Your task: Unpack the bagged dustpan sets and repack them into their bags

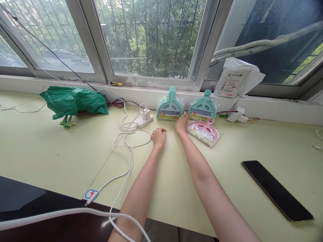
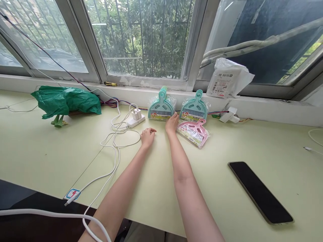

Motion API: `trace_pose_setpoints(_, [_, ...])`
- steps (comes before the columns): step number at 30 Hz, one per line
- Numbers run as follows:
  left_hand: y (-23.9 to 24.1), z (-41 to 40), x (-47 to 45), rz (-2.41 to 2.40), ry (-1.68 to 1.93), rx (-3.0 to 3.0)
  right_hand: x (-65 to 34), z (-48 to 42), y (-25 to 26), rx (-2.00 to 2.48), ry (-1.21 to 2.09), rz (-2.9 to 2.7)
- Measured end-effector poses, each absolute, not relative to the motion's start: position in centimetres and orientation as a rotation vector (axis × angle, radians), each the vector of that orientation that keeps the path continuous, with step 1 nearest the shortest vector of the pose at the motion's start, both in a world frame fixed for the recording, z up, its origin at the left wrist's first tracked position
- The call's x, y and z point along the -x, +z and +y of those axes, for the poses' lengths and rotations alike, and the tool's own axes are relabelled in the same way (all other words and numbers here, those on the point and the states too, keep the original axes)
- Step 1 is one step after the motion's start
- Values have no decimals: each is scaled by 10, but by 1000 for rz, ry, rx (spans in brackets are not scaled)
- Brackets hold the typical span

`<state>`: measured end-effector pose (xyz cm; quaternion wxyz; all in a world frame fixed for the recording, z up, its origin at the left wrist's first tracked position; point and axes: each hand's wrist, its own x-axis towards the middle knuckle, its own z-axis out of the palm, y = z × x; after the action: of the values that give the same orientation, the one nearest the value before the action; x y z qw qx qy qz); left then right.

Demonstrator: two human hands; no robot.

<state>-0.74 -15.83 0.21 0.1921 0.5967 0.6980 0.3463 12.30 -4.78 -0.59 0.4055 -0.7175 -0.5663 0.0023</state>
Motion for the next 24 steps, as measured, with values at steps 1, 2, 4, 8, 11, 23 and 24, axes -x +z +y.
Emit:
trace_pose_setpoints(1, [2,-158,7,1962,971,-1677,-124,-48,-6,1813,1,-1438])
trace_pose_setpoints(2, [2,-159,7,1964,971,-1679,-124,-48,-6,1816,-6,-1447])
trace_pose_setpoints(4, [2,-159,7,1962,971,-1683,-125,-48,-6,1825,-37,-1450])
trace_pose_setpoints(8, [2,-159,8,1954,967,-1677,-125,-55,-3,1820,-212,-1448])
trace_pose_setpoints(11, [1,-158,8,1951,972,-1678,-122,-65,3,1739,-404,-1607])
trace_pose_setpoints(23, [0,-158,7,1961,933,-1717,-94,-72,6,1635,-334,-2415])
trace_pose_setpoints(24, [1,-158,7,1960,931,-1720,-94,-71,5,1642,-328,-2394])
